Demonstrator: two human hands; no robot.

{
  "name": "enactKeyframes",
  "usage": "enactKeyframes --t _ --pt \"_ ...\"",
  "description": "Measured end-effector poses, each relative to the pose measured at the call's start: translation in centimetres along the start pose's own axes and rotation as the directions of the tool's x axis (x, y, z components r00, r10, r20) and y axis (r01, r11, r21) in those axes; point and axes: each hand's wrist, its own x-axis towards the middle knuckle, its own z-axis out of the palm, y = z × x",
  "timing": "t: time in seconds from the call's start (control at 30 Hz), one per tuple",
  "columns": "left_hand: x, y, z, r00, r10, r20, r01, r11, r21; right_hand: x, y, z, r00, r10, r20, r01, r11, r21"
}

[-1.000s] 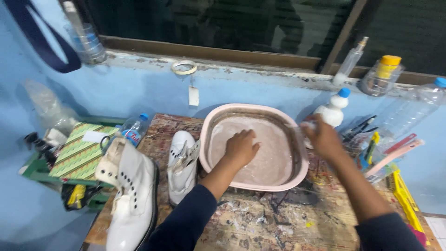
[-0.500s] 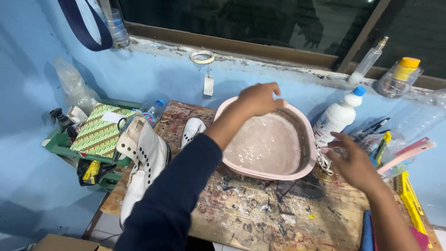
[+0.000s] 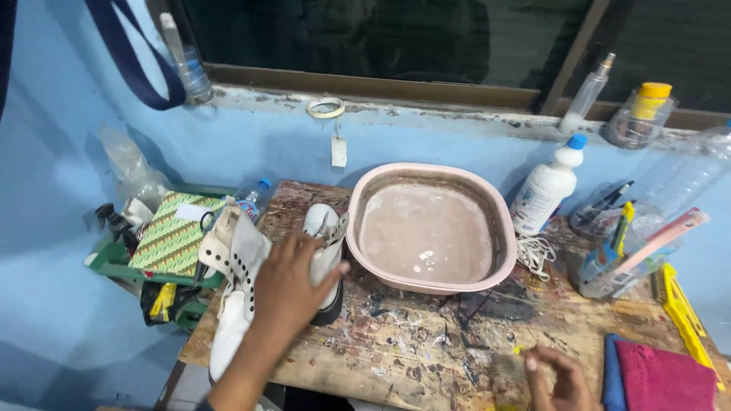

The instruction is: Washing shoelaces in a basin of water and then scrubbing the sole of a boot with a brush and cleaning solution.

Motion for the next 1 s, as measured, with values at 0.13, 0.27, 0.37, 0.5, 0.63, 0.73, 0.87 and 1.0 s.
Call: enactKeyframes --t 0.13,0.27,0.37,0.5,0.63,0.73,0.87,1.0 --pt "0.8 -2.9 5.3 0.888 0.236 -0.396 -0.219 0.972 0.087 -5.0 4.0 -1.2 0.969 0.246 -0.011 -0.242 0.960 0.139" --pt "1.9 -2.8 6.2 0.878 0.153 -0.454 -0.135 0.988 0.072 -6.9 9.7 -5.5 0.969 0.245 0.038 -0.247 0.948 0.200" --pt "1.6 -2.8 6.2 0.887 0.048 -0.459 -0.074 0.997 -0.039 -9.2 17.0 -10.8 0.942 0.328 0.064 -0.333 0.902 0.274" --pt "1.2 -3.7 4.8 0.836 -0.237 -0.495 0.094 0.950 -0.297 -10.4 20.9 -13.5 0.908 0.414 0.062 -0.415 0.868 0.274" --pt "0.3 -4.8 4.4 0.775 -0.163 -0.611 -0.012 0.962 -0.272 -11.1 21.1 -14.0 0.897 0.441 0.024 -0.432 0.866 0.249" --pt "-1.0 -4.4 3.2 0.657 -0.008 -0.754 -0.182 0.969 -0.168 -11.8 21.0 -14.4 0.883 0.470 -0.003 -0.458 0.861 0.220" --pt "-4.3 -3.2 -1.3 0.728 -0.052 -0.683 -0.133 0.967 -0.216 -12.1 21.0 -14.0 0.865 0.500 -0.044 -0.484 0.854 0.188" --pt "-8.3 -2.4 -4.5 0.715 -0.165 -0.680 -0.190 0.889 -0.416 -10.8 20.4 -12.4 0.918 0.305 0.253 -0.376 0.872 0.313"
